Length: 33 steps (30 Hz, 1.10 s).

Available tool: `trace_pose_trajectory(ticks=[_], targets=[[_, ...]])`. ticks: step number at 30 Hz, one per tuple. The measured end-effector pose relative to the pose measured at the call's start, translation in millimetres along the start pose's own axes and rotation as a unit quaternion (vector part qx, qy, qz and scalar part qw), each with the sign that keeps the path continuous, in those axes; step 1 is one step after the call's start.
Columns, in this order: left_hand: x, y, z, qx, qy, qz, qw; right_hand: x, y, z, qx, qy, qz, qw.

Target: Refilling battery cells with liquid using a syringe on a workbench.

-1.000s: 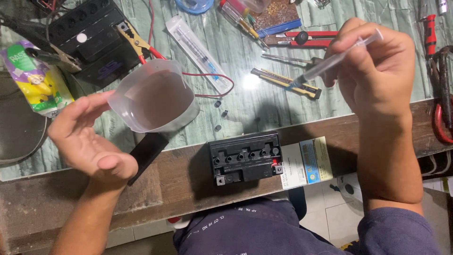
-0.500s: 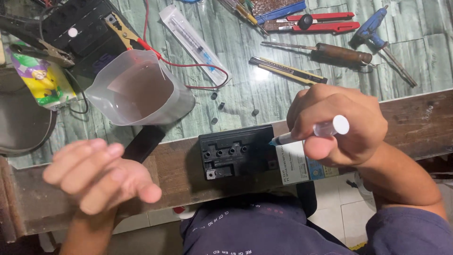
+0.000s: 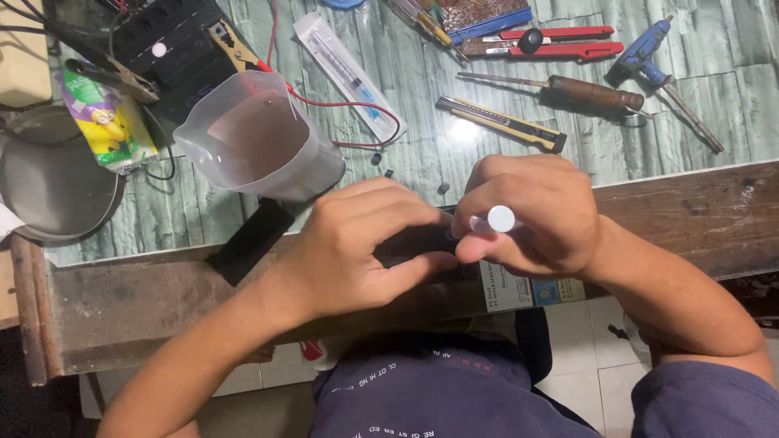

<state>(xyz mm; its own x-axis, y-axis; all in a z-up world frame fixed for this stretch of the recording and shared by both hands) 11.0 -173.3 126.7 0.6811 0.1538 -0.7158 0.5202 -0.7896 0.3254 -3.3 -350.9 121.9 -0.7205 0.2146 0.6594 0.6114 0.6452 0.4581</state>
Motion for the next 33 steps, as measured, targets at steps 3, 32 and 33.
trace_pose_trajectory(ticks=[3, 32, 33], targets=[[6, 8, 11, 0.027, -0.022, 0.005, 0.999, 3, 0, 0, -0.003, -0.017, -0.008, 1.0], [24, 6, 27, 0.047, 0.008, 0.03, 0.998, 13, -5, -6, -0.072, 0.183, 0.034, 0.98], [25, 6, 27, 0.05, 0.007, 0.037, 0.998, 13, -5, -8, -0.074, 0.18, 0.035, 0.98]])
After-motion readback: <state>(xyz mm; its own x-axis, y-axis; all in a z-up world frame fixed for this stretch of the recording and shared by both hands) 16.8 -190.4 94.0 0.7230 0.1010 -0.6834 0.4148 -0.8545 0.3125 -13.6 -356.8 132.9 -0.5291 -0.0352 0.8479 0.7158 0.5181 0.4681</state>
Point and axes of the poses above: each hand's wrist, its own y-axis towards the middle knuckle, its own z-axis out of the palm, x = y × z, the point moved 6 cm from there along y, towards the middle knuckle, and after that the axes turned 10 degrees about x, right-handed, at the moved point
